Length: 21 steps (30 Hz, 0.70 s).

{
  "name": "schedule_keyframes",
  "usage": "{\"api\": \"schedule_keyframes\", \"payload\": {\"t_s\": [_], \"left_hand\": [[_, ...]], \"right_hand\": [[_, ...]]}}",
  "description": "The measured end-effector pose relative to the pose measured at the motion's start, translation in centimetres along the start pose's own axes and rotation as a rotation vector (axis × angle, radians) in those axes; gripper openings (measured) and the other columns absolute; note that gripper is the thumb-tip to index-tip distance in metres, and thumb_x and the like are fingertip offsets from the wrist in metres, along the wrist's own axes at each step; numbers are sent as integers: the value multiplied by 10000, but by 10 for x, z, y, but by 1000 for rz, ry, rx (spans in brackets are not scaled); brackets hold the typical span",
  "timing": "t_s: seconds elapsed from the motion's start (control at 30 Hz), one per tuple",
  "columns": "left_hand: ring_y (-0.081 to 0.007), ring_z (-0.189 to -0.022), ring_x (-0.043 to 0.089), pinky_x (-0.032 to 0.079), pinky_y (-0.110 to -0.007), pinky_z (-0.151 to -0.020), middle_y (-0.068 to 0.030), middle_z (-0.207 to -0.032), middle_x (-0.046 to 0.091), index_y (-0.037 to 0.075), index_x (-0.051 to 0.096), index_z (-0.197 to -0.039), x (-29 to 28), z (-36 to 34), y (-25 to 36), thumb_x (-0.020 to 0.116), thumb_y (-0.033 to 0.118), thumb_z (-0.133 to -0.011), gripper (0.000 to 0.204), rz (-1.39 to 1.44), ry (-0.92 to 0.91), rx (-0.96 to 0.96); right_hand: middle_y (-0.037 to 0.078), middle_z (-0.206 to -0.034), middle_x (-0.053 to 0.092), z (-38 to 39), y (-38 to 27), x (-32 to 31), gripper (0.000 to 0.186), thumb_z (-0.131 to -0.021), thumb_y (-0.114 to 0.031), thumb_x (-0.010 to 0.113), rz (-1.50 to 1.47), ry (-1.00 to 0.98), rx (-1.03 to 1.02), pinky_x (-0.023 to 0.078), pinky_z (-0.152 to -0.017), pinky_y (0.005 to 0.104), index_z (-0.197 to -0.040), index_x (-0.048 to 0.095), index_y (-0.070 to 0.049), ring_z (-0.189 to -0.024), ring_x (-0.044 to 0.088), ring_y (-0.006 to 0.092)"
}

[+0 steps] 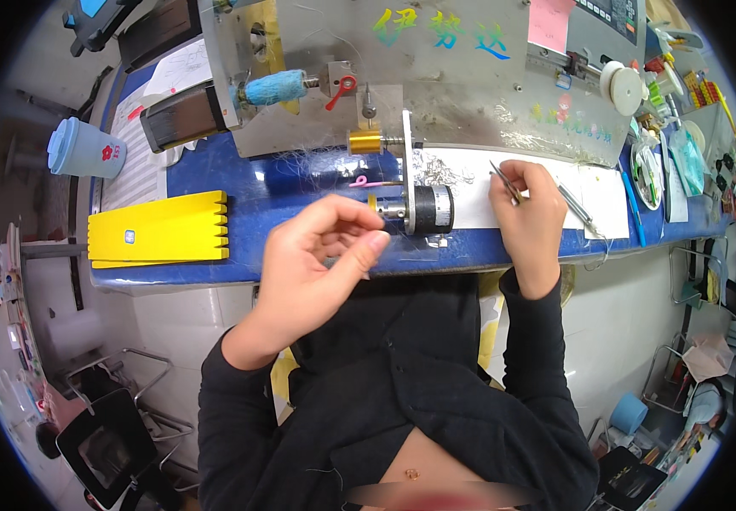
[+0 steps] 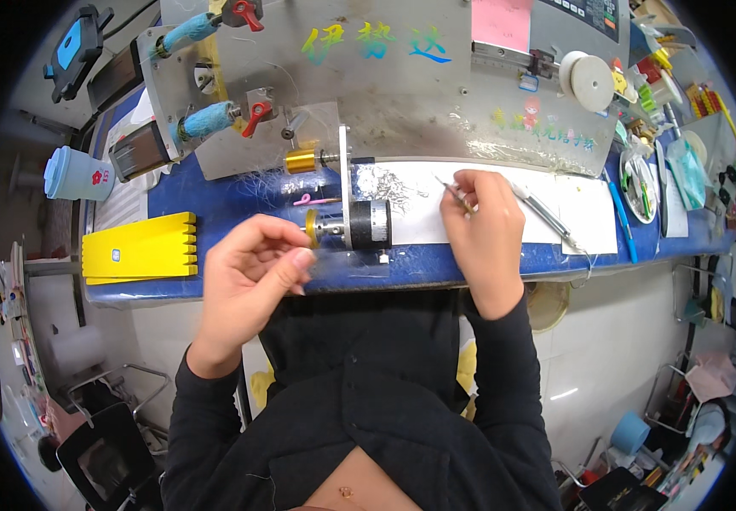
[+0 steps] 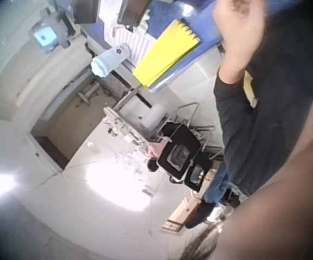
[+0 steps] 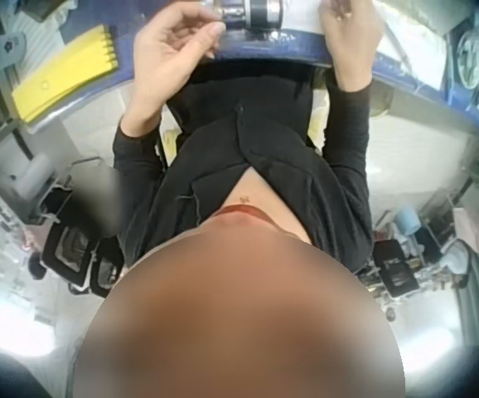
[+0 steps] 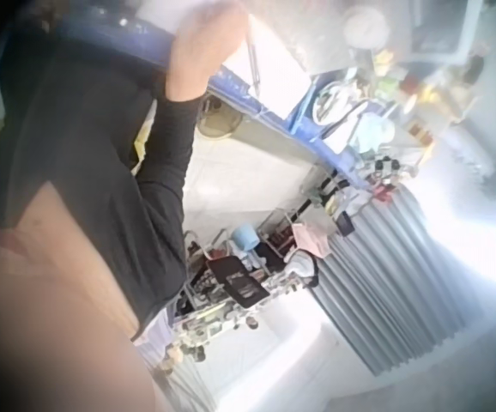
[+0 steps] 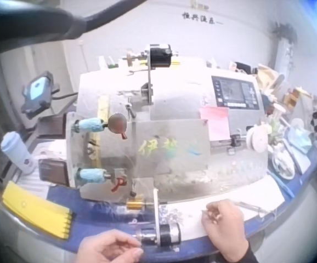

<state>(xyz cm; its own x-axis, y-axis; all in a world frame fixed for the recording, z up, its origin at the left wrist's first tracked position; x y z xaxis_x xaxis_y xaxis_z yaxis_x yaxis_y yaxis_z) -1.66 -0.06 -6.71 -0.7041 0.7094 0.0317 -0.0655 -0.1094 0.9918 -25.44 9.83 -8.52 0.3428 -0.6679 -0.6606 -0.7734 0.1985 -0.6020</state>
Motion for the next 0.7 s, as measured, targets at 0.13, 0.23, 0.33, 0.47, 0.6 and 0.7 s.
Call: {"api": "schedule_keyframes", "payload": {"t_s": [0.13, 0.23, 0.33, 0.47, 0.6, 0.7], "left_hand": [[-125, -924, 672, 575, -259, -816, -95, -1064, 680, -39, 609, -1209, 20, -3, -10, 679, 22, -964, 263, 352, -74, -26], [-151, -937, 686, 584, -282, -824, -121, -1088, 684, -40, 613, -1196, 28, -5, -13, 673, 22, -968, 243, 561, -160, 49], [-177, -875, 705, 591, -290, -789, -136, -1019, 706, -38, 622, -1164, 20, -5, -20, 681, 28, -962, 220, 679, -105, 31], [-164, -822, 701, 577, -264, -737, -125, -964, 716, -26, 631, -1135, 7, -2, -27, 681, 41, -964, 190, 770, -50, -27], [-148, -818, 694, 564, -249, -712, -119, -982, 714, -24, 627, -1120, -5, -4, -27, 678, 58, -971, 178, 692, -16, -2], [-145, -826, 685, 559, -251, -716, -120, -990, 710, -26, 620, -1122, -19, -11, -23, 673, 53, -971, 178, 648, 27, 23]], "right_hand": [[96, -881, 675, 15, -48, -11, 177, -778, 37, 785, -442, -69, 65, 506, -580, 264, -907, 674, -14, -742, 667, 159], [107, -919, 675, 18, -87, -10, 199, -784, 56, 796, -583, -162, -143, 506, -559, 246, -933, 683, -14, -764, 672, 141], [130, -961, 677, 18, -101, -1, 182, -816, 51, 790, -668, -196, -128, 544, -609, 279, -951, 676, 5, -777, 679, 169], [141, -975, 668, 18, -111, 10, 239, -810, 58, 781, -565, -191, -317, 568, -665, 314, -1026, 686, 18, -796, 688, 232], [146, -1020, 659, 18, -116, 23, 416, -696, 141, 726, -539, -198, -450, 568, -699, 323, -1091, 693, 14, -824, 686, 261], [146, -1044, 662, 8, -113, 23, 516, -615, 177, 679, -500, -224, -484, 568, -695, 321, -1105, 696, 14, -820, 684, 239]]}}
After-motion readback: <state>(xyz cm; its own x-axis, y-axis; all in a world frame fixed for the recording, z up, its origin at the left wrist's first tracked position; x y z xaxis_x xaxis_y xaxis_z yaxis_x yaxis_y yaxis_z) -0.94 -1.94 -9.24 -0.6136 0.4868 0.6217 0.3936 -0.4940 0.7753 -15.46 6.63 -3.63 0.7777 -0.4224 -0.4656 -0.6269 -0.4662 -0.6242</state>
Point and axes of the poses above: each hand's wrist, its own z-axis away from the middle knuckle, its own x-axis out of the palm, y = z × x, the point moved 5 cm from there along -z, towards the middle knuckle
